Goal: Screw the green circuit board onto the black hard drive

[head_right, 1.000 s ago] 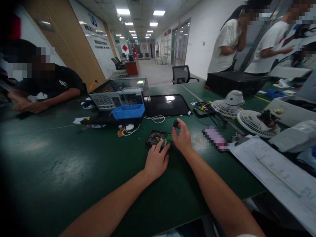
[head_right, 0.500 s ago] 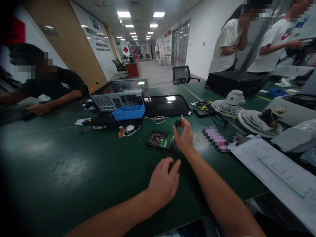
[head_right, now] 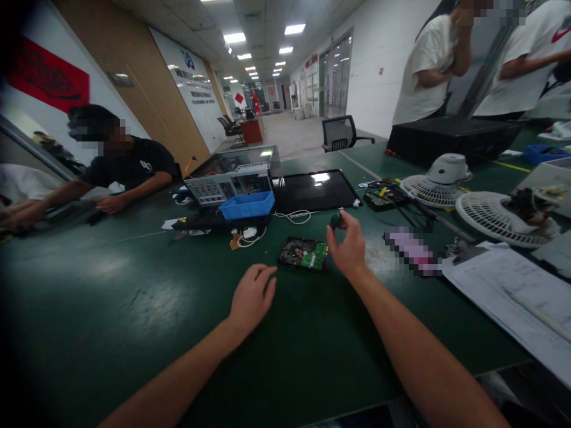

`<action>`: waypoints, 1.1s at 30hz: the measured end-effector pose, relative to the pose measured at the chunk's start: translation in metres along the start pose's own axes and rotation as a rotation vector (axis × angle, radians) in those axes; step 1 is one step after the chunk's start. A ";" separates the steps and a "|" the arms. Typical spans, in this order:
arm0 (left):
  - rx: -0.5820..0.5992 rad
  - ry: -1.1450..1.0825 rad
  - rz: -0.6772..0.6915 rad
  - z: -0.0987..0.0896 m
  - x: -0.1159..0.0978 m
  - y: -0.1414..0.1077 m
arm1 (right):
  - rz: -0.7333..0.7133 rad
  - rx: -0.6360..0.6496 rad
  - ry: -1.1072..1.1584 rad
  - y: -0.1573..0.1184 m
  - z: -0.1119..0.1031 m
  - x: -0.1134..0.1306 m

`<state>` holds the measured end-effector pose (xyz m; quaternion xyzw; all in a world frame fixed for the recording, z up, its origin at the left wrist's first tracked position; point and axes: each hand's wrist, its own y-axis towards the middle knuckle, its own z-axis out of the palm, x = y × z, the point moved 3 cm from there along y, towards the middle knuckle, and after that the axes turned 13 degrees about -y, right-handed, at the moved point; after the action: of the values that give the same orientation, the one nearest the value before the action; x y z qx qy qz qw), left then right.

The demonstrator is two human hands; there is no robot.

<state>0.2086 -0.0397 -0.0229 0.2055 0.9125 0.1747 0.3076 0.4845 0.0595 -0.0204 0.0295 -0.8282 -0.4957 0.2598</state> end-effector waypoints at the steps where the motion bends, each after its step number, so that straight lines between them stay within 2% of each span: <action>1: -0.024 0.020 -0.082 -0.001 0.022 0.017 | -0.002 0.001 -0.004 0.000 0.000 0.000; 4: -0.050 0.022 -0.246 0.007 0.070 0.054 | -0.005 0.003 -0.013 0.001 -0.002 0.001; 6: 0.000 0.016 -0.335 0.017 0.086 0.066 | 0.002 0.005 -0.021 0.002 -0.004 0.001; 8: 0.023 0.012 -0.377 0.026 0.093 0.070 | 0.018 0.007 -0.023 0.004 -0.006 0.001; 11: 0.016 0.022 -0.420 0.032 0.097 0.072 | 0.071 0.017 0.006 0.006 -0.008 0.001; 19: 0.019 0.031 -0.489 0.034 0.101 0.079 | 0.260 0.043 0.135 0.008 -0.008 -0.003; 33: -0.001 -0.059 -0.438 0.029 0.101 0.070 | 0.675 0.110 0.398 -0.005 0.021 -0.050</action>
<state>0.1726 0.0742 -0.0628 0.0070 0.9259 0.0980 0.3649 0.5166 0.0897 -0.0523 -0.1352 -0.7502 -0.3219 0.5616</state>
